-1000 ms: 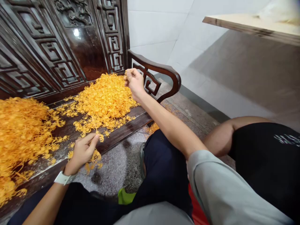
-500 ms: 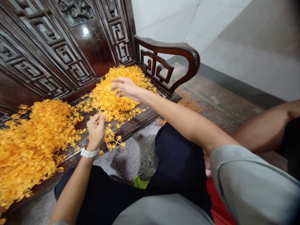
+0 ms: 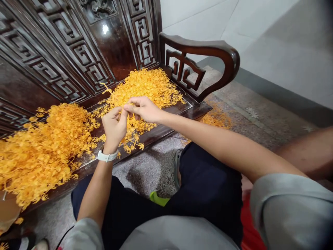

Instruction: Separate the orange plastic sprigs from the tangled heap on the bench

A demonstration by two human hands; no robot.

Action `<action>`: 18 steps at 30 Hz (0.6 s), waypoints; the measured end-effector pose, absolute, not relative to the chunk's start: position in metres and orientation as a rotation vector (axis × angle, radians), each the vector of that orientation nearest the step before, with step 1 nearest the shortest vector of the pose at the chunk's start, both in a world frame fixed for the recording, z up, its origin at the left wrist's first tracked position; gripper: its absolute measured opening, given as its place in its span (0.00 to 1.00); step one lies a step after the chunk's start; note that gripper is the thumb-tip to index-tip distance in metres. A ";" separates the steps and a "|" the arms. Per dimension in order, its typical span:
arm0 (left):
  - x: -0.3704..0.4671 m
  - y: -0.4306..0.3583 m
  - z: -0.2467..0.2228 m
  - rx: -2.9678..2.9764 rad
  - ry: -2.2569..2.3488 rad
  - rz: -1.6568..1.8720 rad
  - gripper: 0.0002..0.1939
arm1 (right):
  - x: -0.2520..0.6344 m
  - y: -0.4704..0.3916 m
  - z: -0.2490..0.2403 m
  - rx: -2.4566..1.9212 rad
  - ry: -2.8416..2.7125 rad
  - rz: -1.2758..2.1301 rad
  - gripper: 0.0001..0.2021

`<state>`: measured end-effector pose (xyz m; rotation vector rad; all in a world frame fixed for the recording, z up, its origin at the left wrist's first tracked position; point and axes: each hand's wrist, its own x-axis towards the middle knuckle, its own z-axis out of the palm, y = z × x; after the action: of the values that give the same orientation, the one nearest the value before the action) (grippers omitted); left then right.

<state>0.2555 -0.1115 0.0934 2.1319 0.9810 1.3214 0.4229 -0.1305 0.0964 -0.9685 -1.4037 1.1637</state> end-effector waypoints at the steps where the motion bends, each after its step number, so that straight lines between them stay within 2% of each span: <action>1: 0.256 -0.112 0.094 2.122 0.940 1.310 0.20 | 0.425 -0.130 0.097 -0.973 -1.387 1.158 0.18; 11: 0.271 -0.125 0.097 2.033 0.822 1.326 0.29 | 0.429 -0.120 0.107 -1.048 -1.310 0.944 0.28; 14: 0.273 -0.127 0.097 2.061 0.844 1.329 0.30 | 0.423 -0.120 0.109 -1.065 -1.298 0.879 0.28; 18: 0.273 -0.129 0.094 2.097 0.906 1.385 0.28 | 0.414 -0.118 0.111 -1.121 -1.221 0.814 0.23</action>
<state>0.2725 -0.1292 0.0940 2.0971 0.9064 1.3855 0.4145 -0.1181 0.1109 -1.1210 -1.2207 0.8143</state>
